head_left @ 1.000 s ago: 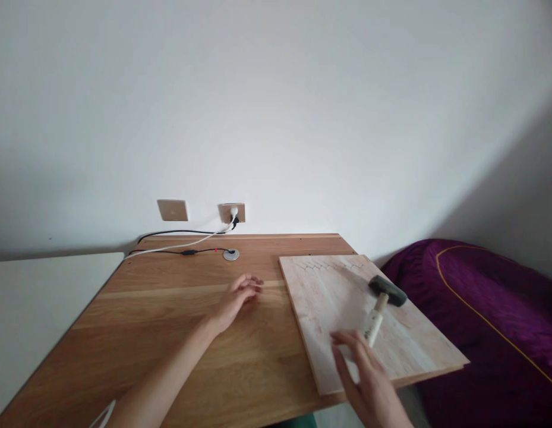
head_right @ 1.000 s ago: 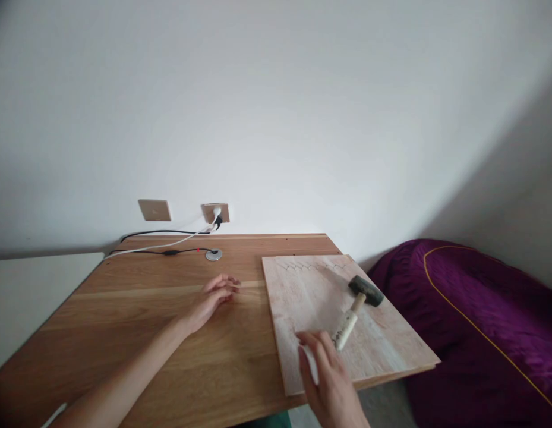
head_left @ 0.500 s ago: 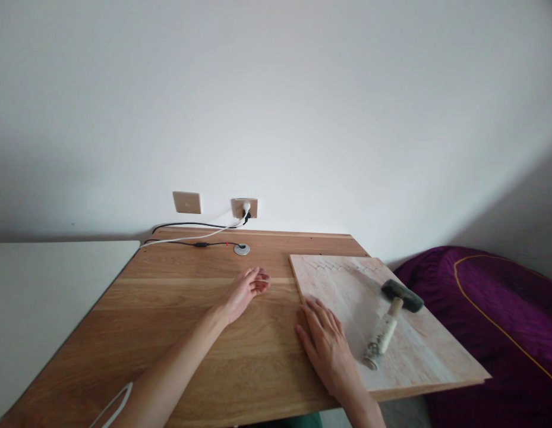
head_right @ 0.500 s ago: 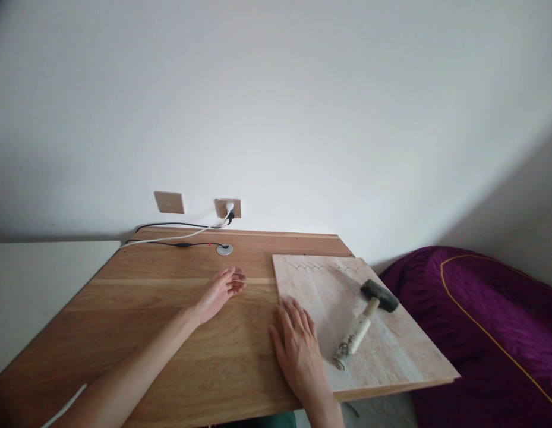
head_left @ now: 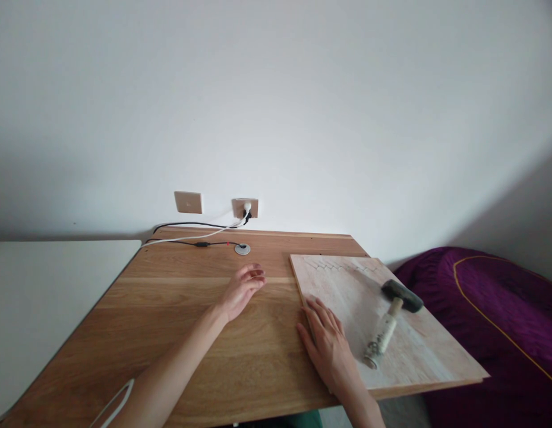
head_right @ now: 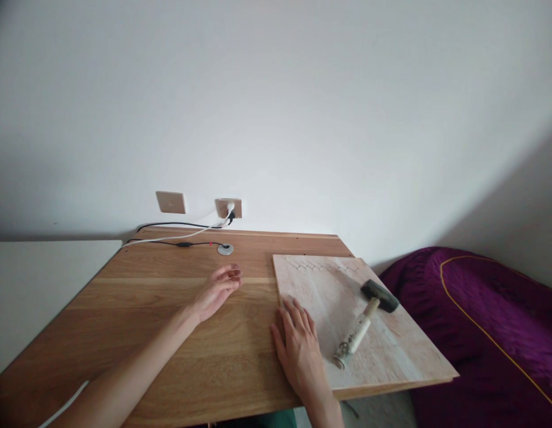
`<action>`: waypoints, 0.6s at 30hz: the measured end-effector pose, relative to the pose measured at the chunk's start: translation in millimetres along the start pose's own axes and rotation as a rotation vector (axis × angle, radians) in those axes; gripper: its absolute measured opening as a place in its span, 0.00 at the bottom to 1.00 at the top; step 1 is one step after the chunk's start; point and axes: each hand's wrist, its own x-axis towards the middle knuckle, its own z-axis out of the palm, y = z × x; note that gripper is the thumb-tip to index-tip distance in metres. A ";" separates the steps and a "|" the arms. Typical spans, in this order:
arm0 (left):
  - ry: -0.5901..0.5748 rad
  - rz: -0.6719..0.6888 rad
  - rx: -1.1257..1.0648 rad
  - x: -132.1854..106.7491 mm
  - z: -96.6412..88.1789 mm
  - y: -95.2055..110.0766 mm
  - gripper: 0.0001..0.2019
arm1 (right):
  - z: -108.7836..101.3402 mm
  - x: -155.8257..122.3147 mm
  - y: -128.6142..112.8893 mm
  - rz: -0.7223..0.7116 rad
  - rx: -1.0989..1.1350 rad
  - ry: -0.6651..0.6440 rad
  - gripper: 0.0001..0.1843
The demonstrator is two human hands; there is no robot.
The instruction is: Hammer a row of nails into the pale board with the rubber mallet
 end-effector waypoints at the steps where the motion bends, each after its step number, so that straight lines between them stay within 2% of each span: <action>1: 0.002 0.000 -0.010 0.5 -0.7 0.2 0.21 | -0.2 -0.1 0.0 0.000 0.003 -0.002 0.18; 7: 0.008 -0.007 -0.036 3.2 -4.1 -1.0 0.21 | -2.4 0.8 -1.2 0.010 0.011 0.000 0.18; 18: 0.025 -0.042 -0.087 0.2 0.4 6.2 0.15 | -1.6 0.3 -0.5 0.007 0.015 0.004 0.17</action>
